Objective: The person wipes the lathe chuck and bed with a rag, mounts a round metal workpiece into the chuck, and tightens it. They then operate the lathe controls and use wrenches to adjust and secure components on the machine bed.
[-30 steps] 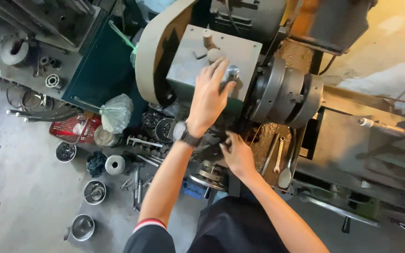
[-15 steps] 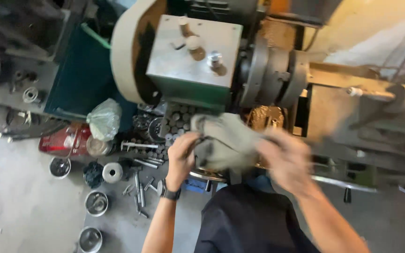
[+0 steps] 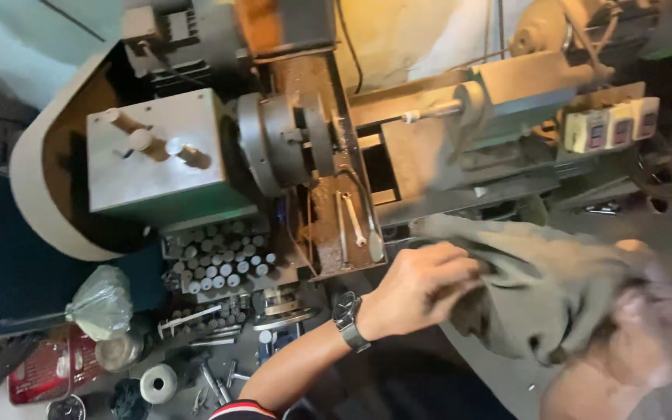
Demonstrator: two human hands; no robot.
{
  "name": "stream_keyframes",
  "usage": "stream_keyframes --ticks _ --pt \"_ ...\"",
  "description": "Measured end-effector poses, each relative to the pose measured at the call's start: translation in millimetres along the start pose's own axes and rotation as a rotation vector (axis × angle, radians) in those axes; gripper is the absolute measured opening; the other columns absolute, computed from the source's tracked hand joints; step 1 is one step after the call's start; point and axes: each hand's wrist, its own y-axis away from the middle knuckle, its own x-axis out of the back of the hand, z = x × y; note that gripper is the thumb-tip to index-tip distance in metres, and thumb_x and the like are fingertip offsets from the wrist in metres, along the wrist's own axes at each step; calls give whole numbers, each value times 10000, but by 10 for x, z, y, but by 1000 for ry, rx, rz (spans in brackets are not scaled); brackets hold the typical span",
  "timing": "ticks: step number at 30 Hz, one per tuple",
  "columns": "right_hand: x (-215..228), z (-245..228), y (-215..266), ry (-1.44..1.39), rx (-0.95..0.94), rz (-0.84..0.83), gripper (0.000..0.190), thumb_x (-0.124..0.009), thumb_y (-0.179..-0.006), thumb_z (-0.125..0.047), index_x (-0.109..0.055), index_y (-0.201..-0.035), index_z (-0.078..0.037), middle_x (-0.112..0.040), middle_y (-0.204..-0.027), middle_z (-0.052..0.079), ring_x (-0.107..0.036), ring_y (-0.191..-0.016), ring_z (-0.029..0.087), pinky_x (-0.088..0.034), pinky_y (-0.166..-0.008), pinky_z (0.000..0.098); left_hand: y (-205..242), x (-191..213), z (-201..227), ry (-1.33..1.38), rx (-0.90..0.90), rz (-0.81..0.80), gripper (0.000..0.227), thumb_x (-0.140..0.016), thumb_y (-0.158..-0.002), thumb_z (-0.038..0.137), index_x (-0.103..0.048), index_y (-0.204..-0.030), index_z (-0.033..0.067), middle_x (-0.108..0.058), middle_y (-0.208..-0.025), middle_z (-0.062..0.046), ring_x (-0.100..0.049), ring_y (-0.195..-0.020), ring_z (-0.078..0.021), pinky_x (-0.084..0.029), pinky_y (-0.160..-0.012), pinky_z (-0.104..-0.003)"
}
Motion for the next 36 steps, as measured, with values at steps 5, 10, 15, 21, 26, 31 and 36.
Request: stream_keyframes --ticks 5,10,15,21,26,31,36 --pt "-68 -328 -352 369 -212 -111 331 -801 -735 29 -695 -1049 27 -715 -905 128 -662 -774 150 -536 -679 277 1 -358 -432 134 165 246 134 -671 -1006 65 -656 -1125 7 -676 -988 -133 -693 -911 -309 -561 -831 -354" --pt "449 123 -764 264 -76 -246 236 -792 -828 6 -722 -1052 -15 -731 -906 97 -673 -839 169 -543 -772 328 -116 -413 -709 45 208 192 197 -689 -972 66 -647 -1154 5 -691 -1047 -153 -705 -958 -328 -566 -866 -362" --pt "108 741 -1378 -238 268 -434 284 -809 -930 -144 -697 -1186 -95 -718 -1057 22 -655 -1022 180 -534 -1001 375 -605 517 -434 -182 150 167 374 -711 -879 53 -648 -1246 17 -700 -1136 -169 -687 -1041 -371 -546 -925 -400" --pt "-1332 1229 -2074 -674 -347 -717 710 -730 -934 -121 -343 -1529 -119 -678 -1176 173 -724 -970 274 -649 -683 348 -721 2227 -1788 -1057 422 492 251 -709 -957 176 -709 -1117 -17 -707 -1106 -237 -671 -1010 -444 -534 -886 -482" --pt "-1955 2275 -2352 87 129 -543 681 -613 -969 44 -285 -1566 29 -561 -1453 246 -568 -1336 376 -442 -1098 427 -433 3002 -2656 -862 1548 236 641 -706 -898 513 -694 -1175 -64 -638 -1196 -337 -611 -1168 -466 -501 -979 -487" --pt "-2197 2144 -2627 232 205 -686 720 -586 -874 45 -306 -1538 31 -542 -1459 262 -545 -1363 385 -446 -1124 397 -421 2783 -2428 -963 1464 321 575 -667 -931 495 -732 -1086 -55 -672 -1111 -337 -633 -1109 -483 -504 -985 -500" --pt "-2275 2298 -2646 207 75 -747 702 -595 -865 48 -345 -1520 17 -592 -1378 193 -602 -1322 299 -461 -1108 369 -188 2167 -1948 -1193 1038 546 431 -647 -1026 380 -708 -1169 -21 -718 -1042 -308 -651 -1004 -501 -507 -894 -541"
